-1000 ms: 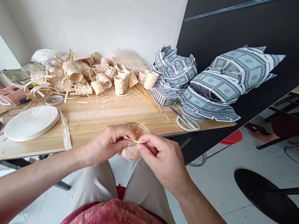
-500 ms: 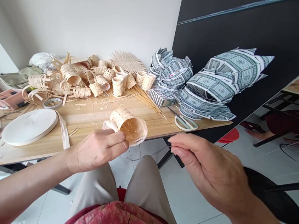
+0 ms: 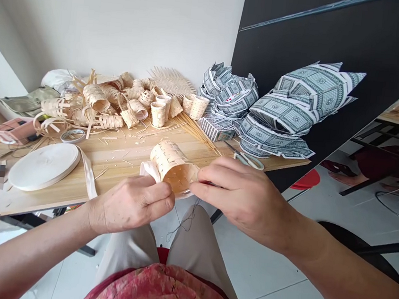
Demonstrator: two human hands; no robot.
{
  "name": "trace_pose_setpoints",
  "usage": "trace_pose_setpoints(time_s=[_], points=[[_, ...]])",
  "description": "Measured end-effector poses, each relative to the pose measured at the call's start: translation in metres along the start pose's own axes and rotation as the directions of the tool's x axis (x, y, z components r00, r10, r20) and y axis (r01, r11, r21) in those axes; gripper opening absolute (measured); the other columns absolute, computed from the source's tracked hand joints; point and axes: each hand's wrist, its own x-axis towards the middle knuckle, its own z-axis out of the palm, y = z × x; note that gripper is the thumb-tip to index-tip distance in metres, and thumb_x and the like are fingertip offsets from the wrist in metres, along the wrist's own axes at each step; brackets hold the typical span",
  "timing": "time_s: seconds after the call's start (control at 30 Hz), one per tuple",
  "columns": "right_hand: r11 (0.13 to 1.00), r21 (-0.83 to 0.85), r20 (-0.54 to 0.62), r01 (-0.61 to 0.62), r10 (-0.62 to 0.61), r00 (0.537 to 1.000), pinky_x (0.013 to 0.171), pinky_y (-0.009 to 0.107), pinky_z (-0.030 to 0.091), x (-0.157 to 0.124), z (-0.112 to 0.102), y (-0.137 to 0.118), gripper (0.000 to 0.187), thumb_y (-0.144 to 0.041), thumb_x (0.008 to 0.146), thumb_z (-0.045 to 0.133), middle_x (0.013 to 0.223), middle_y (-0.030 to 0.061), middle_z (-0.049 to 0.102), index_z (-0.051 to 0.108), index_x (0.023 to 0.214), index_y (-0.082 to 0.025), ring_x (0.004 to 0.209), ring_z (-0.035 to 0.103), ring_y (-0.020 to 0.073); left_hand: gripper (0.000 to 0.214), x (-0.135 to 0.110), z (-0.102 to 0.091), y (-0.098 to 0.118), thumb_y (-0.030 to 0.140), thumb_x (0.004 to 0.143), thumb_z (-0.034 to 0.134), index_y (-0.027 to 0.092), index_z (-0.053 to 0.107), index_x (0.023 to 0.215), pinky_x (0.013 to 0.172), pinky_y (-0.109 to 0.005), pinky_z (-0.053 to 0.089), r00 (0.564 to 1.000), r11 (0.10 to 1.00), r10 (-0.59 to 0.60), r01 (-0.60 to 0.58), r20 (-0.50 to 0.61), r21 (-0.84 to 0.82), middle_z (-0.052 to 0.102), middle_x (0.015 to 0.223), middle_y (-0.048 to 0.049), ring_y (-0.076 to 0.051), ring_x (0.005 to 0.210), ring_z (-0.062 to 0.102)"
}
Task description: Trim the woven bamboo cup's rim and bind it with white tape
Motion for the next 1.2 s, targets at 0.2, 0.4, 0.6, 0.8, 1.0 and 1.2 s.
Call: trace_pose_setpoints(time_s=[0.2,0.4,0.6,0.8,1.0,1.2], points=[[0.999,-0.018,-0.015,0.043,-0.043,0.999,0.055,0.026,0.036,0.002,0.004,0.0,0.038,-0.003,0.089,0.034,0.066,0.0026,0.056,0.063,0.068,-0.015,0.064,0.04,0.0135,0.018,-0.001,0.003,0.0,0.007,0.088,0.035,0.015,0.05,0.083,0.048,-0.026,0.031,0.999,0.997,-0.04,0.04,-0.01,-0.061,0.054,0.074,-0.0014,-0.011,0.056,0.043],[0.999,0.044,0.009,0.016,-0.016,1.0,0.054,0.026,0.033,0.002,0.008,0.003,0.034,-0.003,0.087,0.038,0.065,0.0024,0.055,0.063,0.068,-0.014,0.064,0.039,0.0136,0.017,-0.001,0.007,-0.001,0.007,0.086,0.038,0.015,0.051,0.079,0.049,-0.025,0.032,0.998,0.988,-0.062,0.06,-0.015,-0.141,0.056,0.075,-0.0028,-0.012,0.057,0.041],[0.997,0.075,0.019,-0.007,0.005,1.0,0.053,0.025,0.033,0.002,0.012,0.003,0.035,-0.003,0.088,0.037,0.065,0.0023,0.055,0.064,0.068,-0.015,0.063,0.038,0.0131,0.02,0.002,0.007,-0.001,0.008,0.086,0.039,0.016,0.052,0.072,0.048,-0.025,0.033,0.995,0.982,-0.093,0.085,-0.036,-0.171,0.053,0.069,-0.0021,-0.011,0.055,0.042],[0.996,0.087,0.016,-0.023,0.022,1.0,0.054,0.025,0.034,0.0,0.016,0.002,0.035,-0.003,0.088,0.037,0.067,0.0028,0.056,0.063,0.069,-0.015,0.064,0.04,0.0134,0.022,-0.002,0.007,-0.001,0.005,0.086,0.035,0.016,0.052,0.076,0.048,-0.026,0.03,0.999,0.996,-0.04,0.039,-0.019,-0.079,0.054,0.072,-0.0022,-0.012,0.055,0.04],[0.997,0.081,-0.003,-0.013,0.013,1.0,0.052,0.026,0.032,-0.001,0.019,0.002,0.034,-0.003,0.087,0.038,0.065,0.0028,0.055,0.063,0.067,-0.013,0.062,0.038,0.0135,0.021,-0.002,0.005,-0.002,0.007,0.088,0.035,0.015,0.051,0.076,0.048,-0.027,0.029,0.999,0.996,-0.034,0.034,-0.003,-0.079,0.055,0.072,-0.0026,-0.013,0.056,0.039],[0.996,0.089,0.01,-0.016,0.015,1.0,0.053,0.026,0.033,-0.001,0.017,0.0,0.036,-0.004,0.089,0.035,0.067,0.0037,0.056,0.063,0.067,-0.013,0.064,0.04,0.0143,0.022,-0.003,0.005,-0.001,0.007,0.088,0.035,0.015,0.051,0.076,0.049,-0.027,0.03,0.999,0.996,-0.035,0.035,0.005,-0.087,0.055,0.073,-0.003,-0.013,0.056,0.038]])
